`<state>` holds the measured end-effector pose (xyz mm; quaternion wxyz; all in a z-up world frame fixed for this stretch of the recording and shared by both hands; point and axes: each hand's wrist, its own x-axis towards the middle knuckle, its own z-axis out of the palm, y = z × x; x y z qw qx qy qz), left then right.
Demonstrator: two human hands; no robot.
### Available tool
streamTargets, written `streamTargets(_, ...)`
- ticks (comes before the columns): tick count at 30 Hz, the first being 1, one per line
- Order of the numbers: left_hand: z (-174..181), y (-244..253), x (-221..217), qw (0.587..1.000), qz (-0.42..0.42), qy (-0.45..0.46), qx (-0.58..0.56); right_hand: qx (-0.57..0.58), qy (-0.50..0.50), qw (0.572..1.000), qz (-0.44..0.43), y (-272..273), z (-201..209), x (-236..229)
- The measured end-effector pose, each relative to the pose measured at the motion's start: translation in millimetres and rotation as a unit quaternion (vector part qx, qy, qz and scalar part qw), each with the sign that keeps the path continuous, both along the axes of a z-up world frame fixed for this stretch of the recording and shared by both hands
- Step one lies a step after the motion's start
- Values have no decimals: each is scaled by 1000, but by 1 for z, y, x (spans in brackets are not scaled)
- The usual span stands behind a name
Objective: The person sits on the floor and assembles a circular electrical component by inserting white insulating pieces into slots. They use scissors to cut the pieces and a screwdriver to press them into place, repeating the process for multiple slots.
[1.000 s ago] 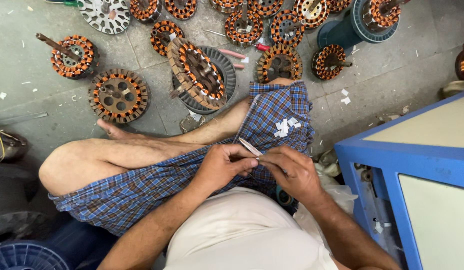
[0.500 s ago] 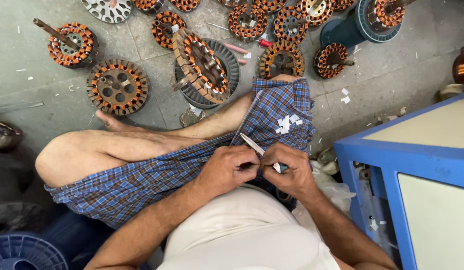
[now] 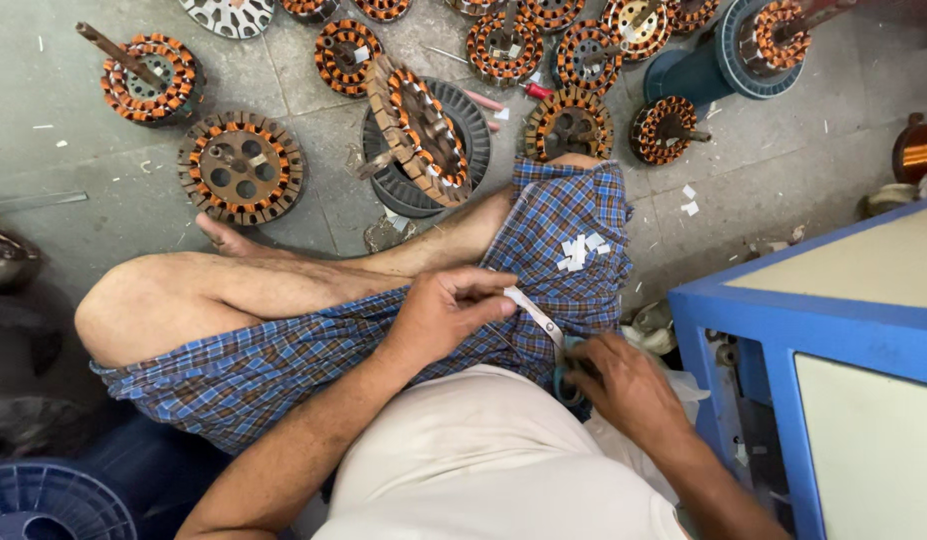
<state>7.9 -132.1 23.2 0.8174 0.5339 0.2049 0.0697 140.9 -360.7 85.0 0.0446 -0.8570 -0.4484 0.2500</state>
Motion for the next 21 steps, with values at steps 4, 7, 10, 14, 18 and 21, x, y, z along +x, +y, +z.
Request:
streamTargets(4,5,9,3,997,42,-34,58,-27,15,998,-51,-10,-4,-14)
streamTargets(7,14,17,3,988,78,-100,90,-114,94,977,-156,-12,-6,-6)
streamTargets(10,26,26,2,980,119,-119,106,12,334,910,-247,-15,-11,22)
streamTargets(14,43,33,-1,980,169,-86,67,193,493,799,-285,-11,-8,31)
streamTargets(18,53,39,9,975,188,-117,-4,273,536,771,-209,8,-26,8)
streamTargets(21,57,38,15,973,200,-106,-35,326,550,755,-149,15,-40,-1)
